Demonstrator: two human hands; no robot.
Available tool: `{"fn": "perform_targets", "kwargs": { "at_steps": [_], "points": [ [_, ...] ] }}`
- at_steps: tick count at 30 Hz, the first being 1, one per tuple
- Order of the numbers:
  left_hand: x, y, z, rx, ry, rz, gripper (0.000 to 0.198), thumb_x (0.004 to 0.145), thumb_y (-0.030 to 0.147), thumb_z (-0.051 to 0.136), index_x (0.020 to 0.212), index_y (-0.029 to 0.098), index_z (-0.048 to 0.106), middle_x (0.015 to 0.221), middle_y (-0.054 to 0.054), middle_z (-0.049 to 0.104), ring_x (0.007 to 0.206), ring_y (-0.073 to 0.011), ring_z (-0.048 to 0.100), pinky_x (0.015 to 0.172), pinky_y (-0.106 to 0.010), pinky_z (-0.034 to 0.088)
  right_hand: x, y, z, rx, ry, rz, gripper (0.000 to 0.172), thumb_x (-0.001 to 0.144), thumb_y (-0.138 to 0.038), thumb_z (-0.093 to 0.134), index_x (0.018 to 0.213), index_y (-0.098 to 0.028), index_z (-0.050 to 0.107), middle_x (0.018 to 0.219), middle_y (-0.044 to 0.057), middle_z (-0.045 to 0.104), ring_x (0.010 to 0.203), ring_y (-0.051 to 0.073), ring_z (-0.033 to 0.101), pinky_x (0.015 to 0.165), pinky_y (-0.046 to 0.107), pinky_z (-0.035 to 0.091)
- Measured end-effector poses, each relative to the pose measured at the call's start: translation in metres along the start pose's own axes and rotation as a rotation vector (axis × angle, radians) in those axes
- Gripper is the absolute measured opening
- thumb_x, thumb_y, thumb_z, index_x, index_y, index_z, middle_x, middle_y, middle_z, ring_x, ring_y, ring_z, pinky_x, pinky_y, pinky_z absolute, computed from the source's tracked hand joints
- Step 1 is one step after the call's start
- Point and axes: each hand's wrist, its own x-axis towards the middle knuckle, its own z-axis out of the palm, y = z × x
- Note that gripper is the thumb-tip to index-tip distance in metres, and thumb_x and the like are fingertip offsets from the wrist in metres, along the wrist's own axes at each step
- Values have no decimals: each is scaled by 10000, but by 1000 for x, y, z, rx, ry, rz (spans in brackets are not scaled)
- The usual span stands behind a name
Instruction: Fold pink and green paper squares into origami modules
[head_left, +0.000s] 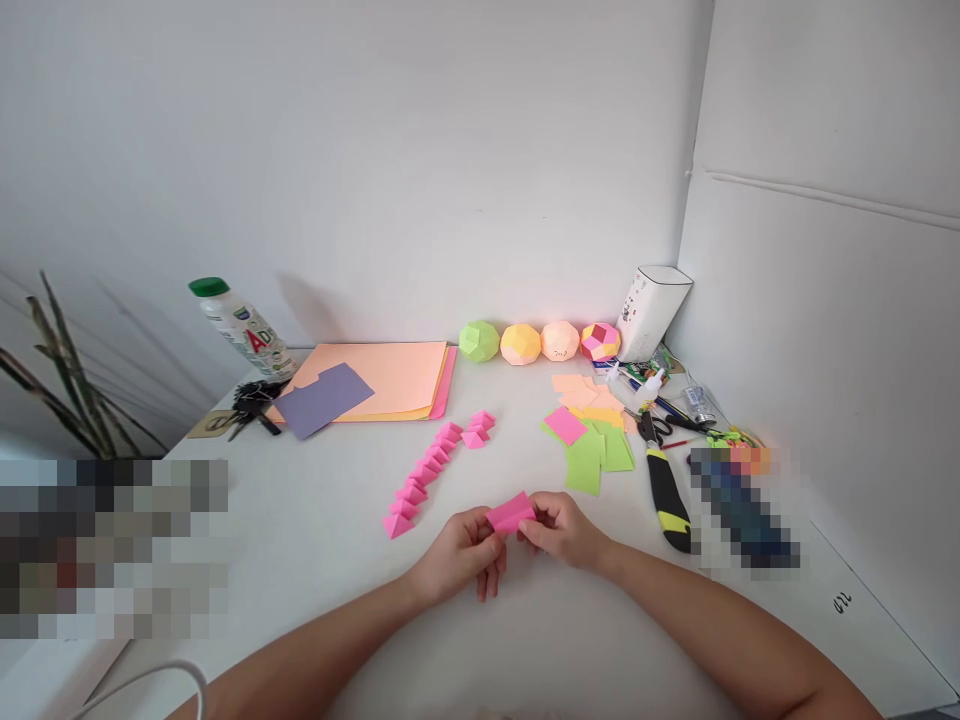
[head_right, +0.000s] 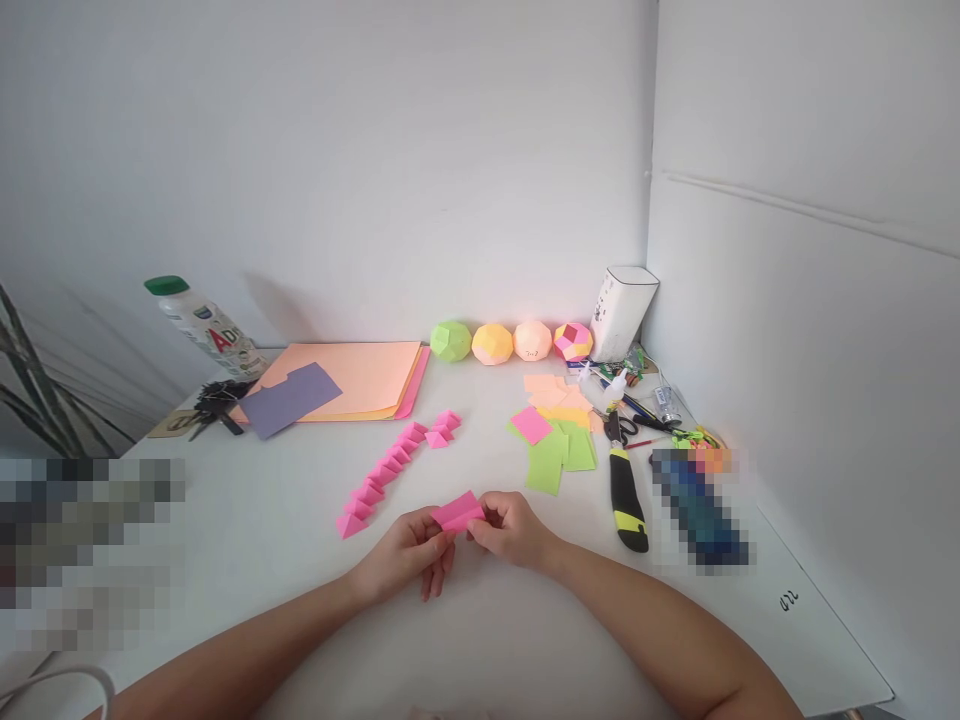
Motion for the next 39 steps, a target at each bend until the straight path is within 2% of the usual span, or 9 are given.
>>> {"fn": "perform_targets", "kwargs": {
  "at_steps": [4,9,18,22,24,26,29,34,39],
  "points": [
    [0,0,0,-64,17,22,316,775,446,583,712,181,423,577,16,609,390,-124,587,337,-204,421,0,-1,-1,63,28,7,73,788,-216,541,747,-160,564,647,-15,542,557,107,500,510,216,430],
    [1,0,-1,-154,46,114,276,791,393,606,820,184,428,779,-25,639,517,-133,627,370,-215,466,1,-2,1,56,6,-17,104,807,-234,530,804,-146,587,681,-2,558,541,94,469,497,215,418],
    [5,-6,-4,-296,93,118,345,786,331,635,801,236,303,631,42,632,415,-112,564,355,-209,453,-1,6,-1,68,88,-55,134,811,-195,476,681,-180,448,595,-25,508,474,94,480,442,211,384],
    [5,-8,-5,-323,83,122,330,809,303,614,769,236,293,615,55,625,399,-106,552,343,-201,443,-2,3,0,49,131,-260,69,770,-141,483,799,-197,454,862,28,526,573,97,505,477,222,402],
    [6,-8,-6,-324,60,126,297,818,311,606,779,227,324,621,50,624,406,-102,555,350,-199,447,-2,1,1,-63,137,-341,226,732,-106,509,932,-210,502,1026,65,485,670,113,514,508,228,411],
    [6,-7,-7,-320,32,120,261,820,329,604,815,217,368,630,44,622,415,-101,561,360,-203,456,0,1,2,-159,134,-357,295,738,-100,518,1007,-222,536,1130,87,439,679,107,499,505,224,406],
    [7,-3,-8,-301,-8,91,270,815,372,602,931,207,423,624,40,616,415,-110,571,361,-213,460,2,4,1,-175,142,-318,176,793,-155,536,955,-209,580,1198,96,402,622,77,483,498,221,414],
    [4,0,-8,-185,-30,21,365,814,459,560,1026,168,503,579,37,590,372,-104,541,340,-213,438,3,6,-1,-122,166,-272,88,829,-268,573,842,-181,574,1166,88,438,593,66,475,529,234,420],
    [1,0,-6,-7,-49,31,373,841,503,482,762,148,565,559,46,523,333,-54,443,320,-182,363,3,1,-1,-102,118,-217,190,839,-336,569,753,-167,554,777,12,517,602,103,439,536,231,372]
  ]
}}
